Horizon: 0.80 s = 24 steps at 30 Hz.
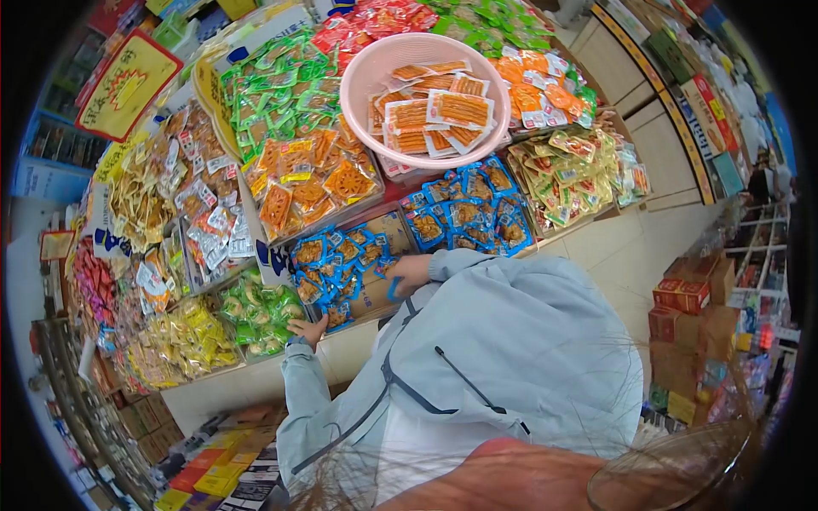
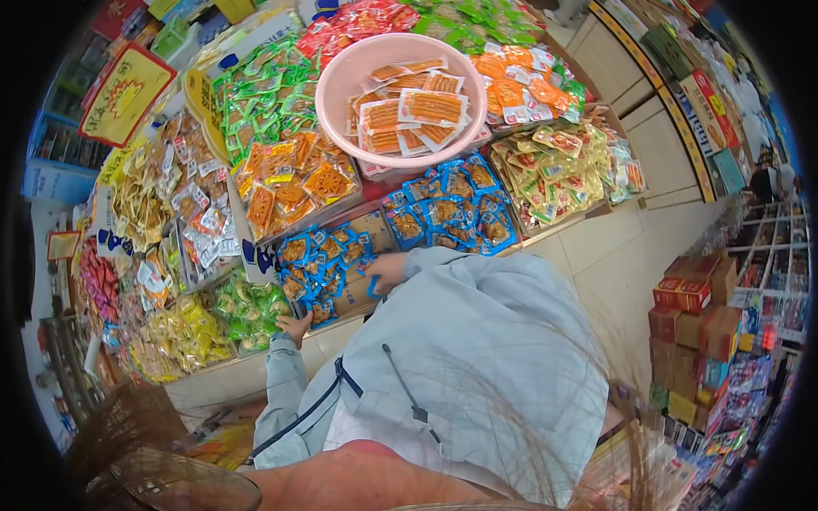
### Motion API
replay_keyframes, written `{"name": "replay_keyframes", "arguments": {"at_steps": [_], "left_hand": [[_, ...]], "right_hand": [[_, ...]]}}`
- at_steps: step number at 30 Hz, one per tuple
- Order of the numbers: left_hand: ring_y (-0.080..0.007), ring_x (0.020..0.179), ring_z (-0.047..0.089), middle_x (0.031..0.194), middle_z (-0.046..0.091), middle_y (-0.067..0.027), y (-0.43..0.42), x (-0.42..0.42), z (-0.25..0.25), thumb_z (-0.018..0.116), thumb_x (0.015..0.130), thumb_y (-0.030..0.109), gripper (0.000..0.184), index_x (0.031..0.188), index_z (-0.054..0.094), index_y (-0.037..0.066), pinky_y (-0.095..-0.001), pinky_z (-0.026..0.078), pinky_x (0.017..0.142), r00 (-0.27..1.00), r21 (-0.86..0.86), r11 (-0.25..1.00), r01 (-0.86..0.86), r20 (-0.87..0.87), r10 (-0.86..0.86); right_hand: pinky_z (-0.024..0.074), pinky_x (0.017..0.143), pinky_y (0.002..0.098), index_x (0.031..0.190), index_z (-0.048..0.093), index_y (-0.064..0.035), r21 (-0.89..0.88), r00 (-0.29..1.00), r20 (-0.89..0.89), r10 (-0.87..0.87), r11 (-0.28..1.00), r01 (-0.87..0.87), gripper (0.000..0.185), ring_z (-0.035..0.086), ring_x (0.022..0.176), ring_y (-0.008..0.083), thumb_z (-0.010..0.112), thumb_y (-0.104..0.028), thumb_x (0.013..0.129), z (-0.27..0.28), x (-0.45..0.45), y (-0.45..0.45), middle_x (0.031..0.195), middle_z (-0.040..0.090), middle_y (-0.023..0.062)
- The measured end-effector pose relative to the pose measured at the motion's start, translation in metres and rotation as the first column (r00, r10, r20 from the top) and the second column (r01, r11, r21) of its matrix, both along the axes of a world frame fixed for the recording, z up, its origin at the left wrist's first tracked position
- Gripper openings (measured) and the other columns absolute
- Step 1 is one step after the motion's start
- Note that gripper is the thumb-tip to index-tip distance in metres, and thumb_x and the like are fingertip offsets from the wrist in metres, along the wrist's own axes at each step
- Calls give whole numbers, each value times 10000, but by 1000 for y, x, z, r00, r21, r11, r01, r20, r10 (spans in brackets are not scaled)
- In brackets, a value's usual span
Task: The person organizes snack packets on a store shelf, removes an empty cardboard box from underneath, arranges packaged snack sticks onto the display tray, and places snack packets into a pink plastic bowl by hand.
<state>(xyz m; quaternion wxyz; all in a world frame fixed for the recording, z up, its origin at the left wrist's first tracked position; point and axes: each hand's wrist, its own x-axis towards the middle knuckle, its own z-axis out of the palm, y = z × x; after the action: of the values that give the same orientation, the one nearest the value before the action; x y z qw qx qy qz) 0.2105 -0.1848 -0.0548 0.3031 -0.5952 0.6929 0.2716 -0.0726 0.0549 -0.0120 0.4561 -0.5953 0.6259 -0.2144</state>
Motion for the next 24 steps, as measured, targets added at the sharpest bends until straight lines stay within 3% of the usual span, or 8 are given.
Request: {"name": "replay_keyframes", "arguments": {"at_steps": [3,6,12,14,17,20,23,24], "left_hand": [[-471,1366,87,1465,-112,-327,-1,9,-15,596,615,764,1354,1407,-133,-57,-490,163,1103,995,-27,999,-20,-93,17],[-472,1360,106,1462,-100,-332,-5,13,-22,596,604,776,1356,1412,-112,-53,-504,190,1088,996,-47,999,2,-92,-6],[-461,1357,96,1460,-70,-333,-17,20,-38,615,596,778,1364,1410,-101,-51,-527,233,1061,999,-50,998,38,-31,-39],[-461,1364,92,1467,-84,-324,-25,24,-55,601,604,776,1358,1410,-108,-57,-513,184,1087,995,-32,995,97,9,-97],[-459,1372,69,1469,-95,-323,-13,18,-37,596,608,774,1359,1407,-113,-67,-507,149,1103,998,-18,1000,22,-53,-23],[-479,1366,50,1459,-107,-339,-6,18,-29,586,613,777,1362,1396,-128,-80,-504,126,1108,993,-40,999,0,-115,-4],[-493,1361,42,1450,-117,-352,-1,13,-19,573,621,780,1359,1390,-143,-82,-504,117,1110,997,-54,998,21,-70,-25],[-496,1359,40,1447,-121,-355,-1,14,-23,568,624,781,1357,1389,-148,-81,-505,114,1110,997,-50,999,15,-79,-19]], "right_hand": [[469,750,386,986,605,-58,-57,925,198,-323,939,339,327,609,865,283,688,-277,759,11,-29,15,898,631,145],[477,750,368,1004,603,-52,-27,723,357,-592,767,642,323,602,878,214,692,-268,781,33,-61,50,938,636,106],[495,776,396,1059,592,-19,-112,404,-154,-902,422,900,390,636,870,320,694,-268,777,35,-104,154,929,657,176],[494,773,417,1111,577,-36,5,347,-404,-846,377,926,387,607,924,359,665,-220,781,25,-114,180,1029,629,188],[478,796,436,1127,563,-64,-178,180,-710,-681,420,890,372,571,969,364,636,-152,772,-3,-106,193,1112,583,176],[431,872,448,1171,507,-79,-583,-99,-647,-756,407,703,456,513,1032,372,642,-79,736,-16,-88,177,1127,530,163],[400,909,467,1138,524,-65,-726,64,-405,-912,363,585,437,496,1052,379,635,-45,716,20,-75,129,1131,524,168],[404,905,465,1135,526,-65,-718,208,-387,-898,435,544,426,499,1046,380,627,-49,721,34,-70,110,1130,524,171]]}}
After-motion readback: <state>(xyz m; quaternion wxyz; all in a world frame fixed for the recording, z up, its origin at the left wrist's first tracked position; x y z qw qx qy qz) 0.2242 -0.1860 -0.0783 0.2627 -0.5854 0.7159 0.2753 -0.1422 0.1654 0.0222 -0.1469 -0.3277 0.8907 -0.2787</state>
